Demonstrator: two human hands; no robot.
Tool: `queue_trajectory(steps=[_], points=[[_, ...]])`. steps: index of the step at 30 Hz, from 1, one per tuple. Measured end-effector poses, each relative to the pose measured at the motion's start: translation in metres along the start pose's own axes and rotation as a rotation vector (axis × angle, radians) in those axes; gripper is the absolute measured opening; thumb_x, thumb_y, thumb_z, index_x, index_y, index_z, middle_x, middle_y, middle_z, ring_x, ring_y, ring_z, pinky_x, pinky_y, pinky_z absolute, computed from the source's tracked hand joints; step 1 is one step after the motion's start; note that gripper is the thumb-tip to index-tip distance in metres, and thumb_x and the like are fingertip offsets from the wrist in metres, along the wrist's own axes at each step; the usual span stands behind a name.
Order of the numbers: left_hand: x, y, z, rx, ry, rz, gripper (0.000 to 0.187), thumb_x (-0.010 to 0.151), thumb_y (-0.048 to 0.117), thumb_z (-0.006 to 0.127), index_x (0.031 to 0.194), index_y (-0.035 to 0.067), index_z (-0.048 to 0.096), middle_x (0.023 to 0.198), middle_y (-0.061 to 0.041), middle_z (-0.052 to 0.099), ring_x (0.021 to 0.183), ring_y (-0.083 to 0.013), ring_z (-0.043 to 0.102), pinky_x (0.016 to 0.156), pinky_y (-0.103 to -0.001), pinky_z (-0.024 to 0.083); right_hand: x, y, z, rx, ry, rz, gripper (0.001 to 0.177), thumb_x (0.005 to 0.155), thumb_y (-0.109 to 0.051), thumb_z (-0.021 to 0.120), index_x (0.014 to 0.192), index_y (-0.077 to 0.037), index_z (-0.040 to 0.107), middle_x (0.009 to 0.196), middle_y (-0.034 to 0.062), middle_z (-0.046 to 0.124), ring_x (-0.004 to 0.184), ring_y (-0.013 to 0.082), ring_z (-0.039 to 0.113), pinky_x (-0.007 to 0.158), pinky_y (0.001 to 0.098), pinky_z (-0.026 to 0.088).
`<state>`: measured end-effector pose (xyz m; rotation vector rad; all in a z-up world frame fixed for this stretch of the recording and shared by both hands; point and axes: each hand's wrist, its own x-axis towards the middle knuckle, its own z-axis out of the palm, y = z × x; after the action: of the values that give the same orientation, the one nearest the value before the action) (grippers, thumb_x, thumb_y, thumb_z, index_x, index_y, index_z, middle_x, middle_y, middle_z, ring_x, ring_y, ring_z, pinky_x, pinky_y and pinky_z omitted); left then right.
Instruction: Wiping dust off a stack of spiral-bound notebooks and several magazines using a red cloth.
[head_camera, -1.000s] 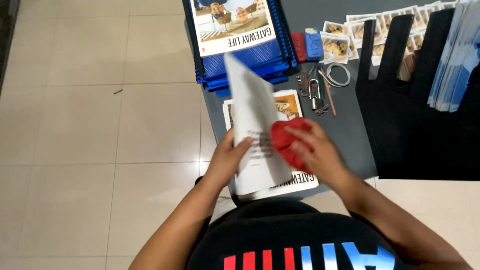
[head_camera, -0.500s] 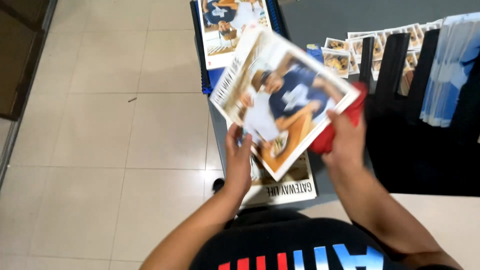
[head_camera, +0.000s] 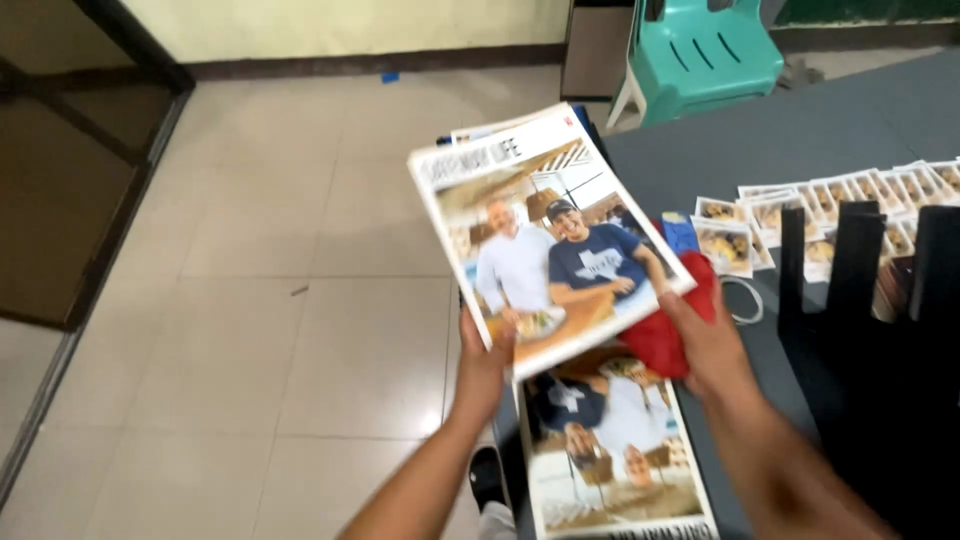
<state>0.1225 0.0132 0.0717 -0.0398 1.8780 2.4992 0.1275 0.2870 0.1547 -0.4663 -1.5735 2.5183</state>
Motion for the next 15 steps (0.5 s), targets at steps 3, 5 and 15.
queue_trajectory(steps=[3, 5, 15], points=[[0.079, 0.019, -0.009, 0.241, -0.034, 0.144, 0.061, 0.103, 0.016, 0.057, 0.156, 0.005, 0.029, 0.137, -0.012, 0.058, 0.118, -0.0189, 0.057, 0.101, -0.031, 0.047, 0.062, 0.009, 0.037, -0.124, 0.032, -0.044, 0.055, 0.092, -0.003, 0.068, 0.143, -0.005, 0.048, 0.124, 0.0114, 0.066, 0.109, 0.0242, 0.068, 0.089, 0.0399, 0.059], [0.119, 0.033, -0.007, 0.268, 0.011, 0.157, 0.051, 0.105, 0.018, 0.055, 0.151, 0.006, 0.038, 0.133, -0.014, 0.063, 0.117, -0.0214, 0.061, 0.100, -0.032, 0.048, 0.097, 0.022, 0.048, -0.178, 0.040, -0.079, 0.057, 0.090, -0.004, 0.069, 0.143, -0.006, 0.048, 0.123, 0.0096, 0.066, 0.106, 0.0214, 0.068, 0.087, 0.0377, 0.059], [0.190, -0.008, -0.019, 1.028, 0.307, 0.040, 0.029, 0.100, 0.026, 0.061, 0.123, 0.010, 0.070, 0.102, -0.019, 0.062, 0.098, -0.0388, 0.063, 0.085, -0.049, 0.051, 0.152, 0.078, 0.046, -0.549, 0.146, -0.079, 0.050, 0.085, -0.009, 0.077, 0.131, -0.002, 0.059, 0.117, 0.0096, 0.070, 0.103, 0.0157, 0.068, 0.086, 0.0293, 0.055]])
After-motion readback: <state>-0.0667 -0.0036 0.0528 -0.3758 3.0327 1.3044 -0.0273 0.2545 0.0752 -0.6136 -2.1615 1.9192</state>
